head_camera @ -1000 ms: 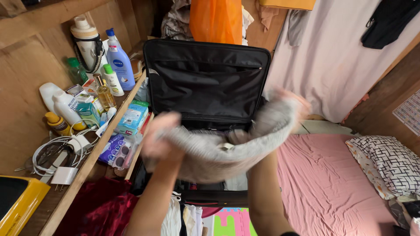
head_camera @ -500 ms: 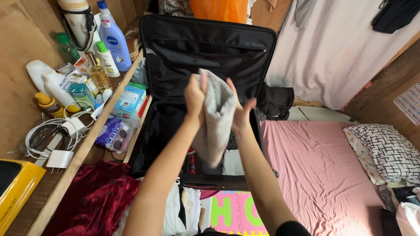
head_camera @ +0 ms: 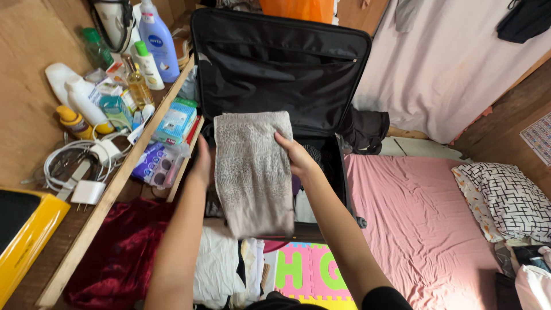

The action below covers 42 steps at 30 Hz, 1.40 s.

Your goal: The person unpacks various clothing items from a black suitcase placed on the floor. They remove a dark blue shirt, a white shirt, a red patterned dress, a grey towel, a purple top, a pink patterned top, and a black and white patterned top, folding each item and placing it on a nearby wooden shelf.

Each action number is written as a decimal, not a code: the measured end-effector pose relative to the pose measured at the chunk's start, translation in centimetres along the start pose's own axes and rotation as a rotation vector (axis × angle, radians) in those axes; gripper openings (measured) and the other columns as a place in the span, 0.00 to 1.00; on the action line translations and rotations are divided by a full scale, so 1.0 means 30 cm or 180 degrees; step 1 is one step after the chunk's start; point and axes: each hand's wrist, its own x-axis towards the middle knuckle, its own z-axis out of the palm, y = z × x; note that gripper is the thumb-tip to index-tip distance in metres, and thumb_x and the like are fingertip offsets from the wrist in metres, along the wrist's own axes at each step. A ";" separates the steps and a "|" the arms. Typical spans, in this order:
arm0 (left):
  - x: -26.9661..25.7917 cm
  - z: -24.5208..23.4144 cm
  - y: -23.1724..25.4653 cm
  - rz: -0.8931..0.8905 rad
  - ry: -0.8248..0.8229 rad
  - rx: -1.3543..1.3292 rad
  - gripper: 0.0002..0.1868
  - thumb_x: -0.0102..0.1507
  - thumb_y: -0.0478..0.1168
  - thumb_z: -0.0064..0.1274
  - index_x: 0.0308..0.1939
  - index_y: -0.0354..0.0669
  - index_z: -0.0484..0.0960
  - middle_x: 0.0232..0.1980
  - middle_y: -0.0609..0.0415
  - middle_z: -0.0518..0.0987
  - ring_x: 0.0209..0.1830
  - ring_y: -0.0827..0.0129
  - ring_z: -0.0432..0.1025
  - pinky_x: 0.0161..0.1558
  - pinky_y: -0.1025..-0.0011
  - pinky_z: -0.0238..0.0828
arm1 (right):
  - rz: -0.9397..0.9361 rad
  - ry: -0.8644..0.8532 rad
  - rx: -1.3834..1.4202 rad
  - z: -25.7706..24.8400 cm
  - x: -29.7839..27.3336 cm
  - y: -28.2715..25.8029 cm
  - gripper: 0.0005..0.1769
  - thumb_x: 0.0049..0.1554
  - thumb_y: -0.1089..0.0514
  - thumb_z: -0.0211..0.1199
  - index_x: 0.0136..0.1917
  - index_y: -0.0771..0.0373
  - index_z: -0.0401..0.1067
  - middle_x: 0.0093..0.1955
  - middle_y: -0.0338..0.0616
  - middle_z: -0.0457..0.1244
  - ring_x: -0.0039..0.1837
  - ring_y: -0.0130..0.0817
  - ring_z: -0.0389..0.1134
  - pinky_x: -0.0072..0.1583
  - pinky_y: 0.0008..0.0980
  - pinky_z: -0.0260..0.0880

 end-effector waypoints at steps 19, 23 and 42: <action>-0.213 0.286 0.134 -0.0423 -0.0358 0.2841 0.25 0.60 0.41 0.63 0.59 0.32 0.82 0.56 0.47 0.85 0.55 0.66 0.78 0.57 0.69 0.73 | 0.0140 -0.1152 -0.3858 -0.001 -0.113 0.128 0.31 0.49 0.54 0.77 0.62 0.70 0.79 0.58 0.55 0.74 0.55 0.35 0.73 0.61 0.33 0.73; -0.250 0.163 0.101 -0.0140 0.0543 0.1462 0.29 0.66 0.53 0.51 0.64 0.36 0.77 0.65 0.45 0.77 0.61 0.63 0.71 0.57 0.65 0.67 | 0.0464 -0.1298 -0.1987 -0.003 -0.054 0.178 0.29 0.51 0.60 0.75 0.63 0.75 0.76 0.57 0.53 0.71 0.57 0.38 0.73 0.63 0.38 0.72; -1.015 -0.583 -0.231 -0.0026 0.1915 0.0033 0.33 0.50 0.43 0.62 0.58 0.31 0.80 0.56 0.38 0.78 0.54 0.50 0.72 0.55 0.57 0.72 | 0.2536 -0.1596 -0.0429 0.280 0.250 0.763 0.26 0.57 0.57 0.64 0.66 0.72 0.69 0.60 0.52 0.69 0.58 0.41 0.72 0.63 0.39 0.72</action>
